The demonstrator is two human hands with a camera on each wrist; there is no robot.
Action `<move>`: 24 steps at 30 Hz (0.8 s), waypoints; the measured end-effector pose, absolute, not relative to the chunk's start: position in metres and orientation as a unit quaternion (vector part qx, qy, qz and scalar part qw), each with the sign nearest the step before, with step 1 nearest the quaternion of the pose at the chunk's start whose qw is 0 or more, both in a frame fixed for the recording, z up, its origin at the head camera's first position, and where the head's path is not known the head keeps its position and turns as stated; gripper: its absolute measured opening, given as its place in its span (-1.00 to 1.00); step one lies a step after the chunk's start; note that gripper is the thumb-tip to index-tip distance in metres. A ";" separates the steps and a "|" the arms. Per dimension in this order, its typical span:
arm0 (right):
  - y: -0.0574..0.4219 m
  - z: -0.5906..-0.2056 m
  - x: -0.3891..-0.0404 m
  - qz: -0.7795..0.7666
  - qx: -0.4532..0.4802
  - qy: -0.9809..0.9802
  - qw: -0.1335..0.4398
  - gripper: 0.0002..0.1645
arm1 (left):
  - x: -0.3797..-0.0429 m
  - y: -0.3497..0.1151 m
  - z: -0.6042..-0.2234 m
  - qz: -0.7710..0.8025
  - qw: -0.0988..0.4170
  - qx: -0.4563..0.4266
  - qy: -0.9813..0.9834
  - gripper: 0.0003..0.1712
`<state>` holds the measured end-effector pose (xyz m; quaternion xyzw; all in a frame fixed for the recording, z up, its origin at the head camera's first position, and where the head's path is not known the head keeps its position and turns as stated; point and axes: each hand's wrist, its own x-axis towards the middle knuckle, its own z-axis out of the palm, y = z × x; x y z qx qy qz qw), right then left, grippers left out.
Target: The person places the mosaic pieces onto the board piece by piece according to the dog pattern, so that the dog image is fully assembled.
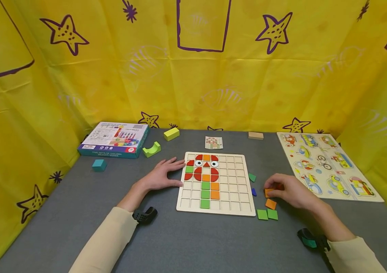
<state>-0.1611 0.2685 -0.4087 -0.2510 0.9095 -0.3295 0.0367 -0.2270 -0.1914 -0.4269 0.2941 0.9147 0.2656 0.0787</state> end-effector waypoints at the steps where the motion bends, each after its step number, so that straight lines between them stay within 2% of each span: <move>1: 0.268 -0.409 -0.162 -0.329 -0.250 0.910 0.038 -0.84 | -0.227 -0.191 -0.427 0.266 0.079 0.295 0.914 -0.08; 13: 0.240 -0.401 -0.170 -0.331 -0.257 0.908 0.023 -0.90 | -0.228 -0.191 -0.428 0.266 0.081 0.292 0.915 -0.08; 24: 0.184 -0.396 -0.182 -0.347 -0.281 0.893 0.058 -0.89 | -0.226 -0.191 -0.427 0.266 0.083 0.287 0.917 -0.08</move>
